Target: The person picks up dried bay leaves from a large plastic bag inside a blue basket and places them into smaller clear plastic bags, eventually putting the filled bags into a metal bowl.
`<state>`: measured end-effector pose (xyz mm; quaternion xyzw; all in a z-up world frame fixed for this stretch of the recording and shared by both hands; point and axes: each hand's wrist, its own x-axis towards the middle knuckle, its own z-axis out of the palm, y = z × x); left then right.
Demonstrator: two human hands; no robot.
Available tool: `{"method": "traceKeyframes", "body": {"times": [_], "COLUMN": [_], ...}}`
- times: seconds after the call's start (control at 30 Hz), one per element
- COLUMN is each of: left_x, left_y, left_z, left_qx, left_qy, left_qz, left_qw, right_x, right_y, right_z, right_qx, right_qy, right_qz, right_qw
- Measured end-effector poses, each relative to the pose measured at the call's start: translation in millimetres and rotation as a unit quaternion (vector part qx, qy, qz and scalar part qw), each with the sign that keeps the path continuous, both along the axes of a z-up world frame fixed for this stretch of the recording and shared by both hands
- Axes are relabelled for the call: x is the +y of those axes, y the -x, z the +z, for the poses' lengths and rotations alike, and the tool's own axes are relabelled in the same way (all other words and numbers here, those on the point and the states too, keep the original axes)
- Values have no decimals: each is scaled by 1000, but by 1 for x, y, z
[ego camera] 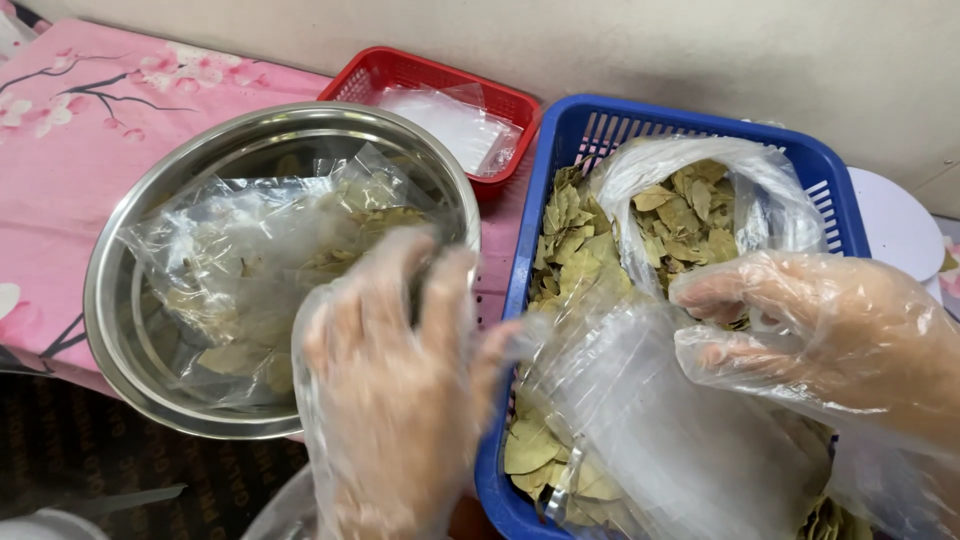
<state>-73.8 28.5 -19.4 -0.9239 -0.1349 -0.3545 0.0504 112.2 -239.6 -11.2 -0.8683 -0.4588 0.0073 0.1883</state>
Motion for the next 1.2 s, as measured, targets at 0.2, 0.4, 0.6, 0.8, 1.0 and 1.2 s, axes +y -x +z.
{"method": "traceKeyframes", "body": {"times": [0.2, 0.4, 0.6, 0.8, 1.0, 1.2], "left_x": [23, 40, 75, 95, 96, 112], "left_y": [-25, 3, 56, 78, 88, 90], "left_z": [-43, -24, -39, -47, -46, -51], "left_qx": [-9, 22, -35, -8, -19, -47], "left_qy": [-76, -143, -68, -36, 4, -28], "left_qz": [-9, -64, -241, -255, -253, -265], "left_qw": [997, 987, 968, 966, 967, 963], "right_x": [-2, 13, 33, -26, -4, -23], "right_y": [-12, 3, 3, -43, -37, -65], "right_z": [-13, 4, 15, -59, -38, -65], "right_qx": [7, 48, 160, 198, 62, 31], "right_qy": [91, 98, 185, -31, 118, 141], "right_qz": [-39, -116, -266, -57, -73, -41], "right_qw": [995, 987, 932, 978, 988, 989]}}
